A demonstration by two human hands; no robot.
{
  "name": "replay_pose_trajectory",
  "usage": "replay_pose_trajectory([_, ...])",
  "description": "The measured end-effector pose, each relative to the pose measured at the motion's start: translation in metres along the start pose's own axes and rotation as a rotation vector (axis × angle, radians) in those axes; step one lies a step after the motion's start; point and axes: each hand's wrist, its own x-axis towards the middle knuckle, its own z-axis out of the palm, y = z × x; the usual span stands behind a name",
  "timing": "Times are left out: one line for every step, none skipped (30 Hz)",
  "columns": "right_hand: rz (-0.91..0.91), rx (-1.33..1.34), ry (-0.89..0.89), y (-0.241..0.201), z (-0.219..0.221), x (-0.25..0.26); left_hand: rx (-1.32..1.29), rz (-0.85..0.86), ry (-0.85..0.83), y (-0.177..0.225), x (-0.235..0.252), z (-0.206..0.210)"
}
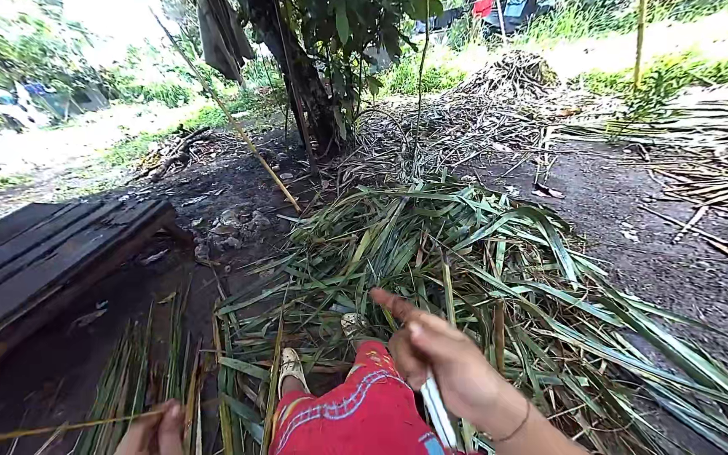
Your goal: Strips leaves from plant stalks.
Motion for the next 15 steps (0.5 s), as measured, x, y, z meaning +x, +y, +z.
replay_pose_trajectory([0.12, 0.001, -0.033, 0.014, 0.006, -0.002, -0.21, -0.006, 0.136, 0.014, 0.007, 0.008])
replay_pose_trajectory([0.208, 0.026, -0.052, 0.028, 0.012, -0.003, -0.422, -0.027, 0.234, 0.035, 0.012, 0.017])
replay_pose_trajectory([0.262, 0.065, -0.067, 0.04, 0.016, -0.005, -0.602, -0.057, 0.301, 0.06, 0.015, 0.025])
replay_pose_trajectory([0.288, 0.101, -0.079, 0.049, 0.02, -0.005, -0.743, -0.089, 0.343, 0.086, 0.015, 0.032])
replay_pose_trajectory([0.296, 0.126, -0.078, 0.055, 0.025, -0.006, -0.841, -0.122, 0.366, 0.109, 0.012, 0.038])
replay_pose_trajectory([0.29, 0.145, -0.075, 0.058, 0.03, -0.006, -0.919, -0.15, 0.378, 0.129, 0.008, 0.043])
replay_pose_trajectory([0.281, 0.165, -0.063, 0.059, 0.036, -0.005, -0.985, -0.165, 0.382, 0.144, 0.003, 0.048])
replay_pose_trajectory([0.265, 0.191, -0.049, 0.059, 0.04, -0.005, -1.038, -0.17, 0.377, 0.155, -0.002, 0.053])
replay_pose_trajectory([0.243, 0.214, -0.036, 0.058, 0.044, -0.004, -1.083, -0.173, 0.368, 0.163, -0.006, 0.056])
replay_pose_trajectory([0.213, 0.24, -0.022, 0.057, 0.046, -0.003, -1.12, -0.173, 0.362, 0.169, -0.009, 0.059])
replay_pose_trajectory([0.179, 0.259, -0.015, 0.056, 0.047, -0.003, -1.149, -0.175, 0.357, 0.174, -0.012, 0.061])
replay_pose_trajectory([0.147, 0.272, -0.01, 0.056, 0.047, -0.002, -1.17, -0.181, 0.347, 0.177, -0.014, 0.062])
replay_pose_trajectory([0.113, 0.282, -0.006, 0.057, 0.045, -0.002, -1.186, -0.186, 0.335, 0.179, -0.015, 0.062])
replay_pose_trajectory([0.082, 0.283, 0.0, 0.057, 0.043, -0.002, -1.201, -0.191, 0.328, 0.18, -0.017, 0.061])
replay_pose_trajectory([0.055, 0.27, 0.005, 0.058, 0.04, -0.003, -1.207, -0.191, 0.327, 0.18, -0.018, 0.06])
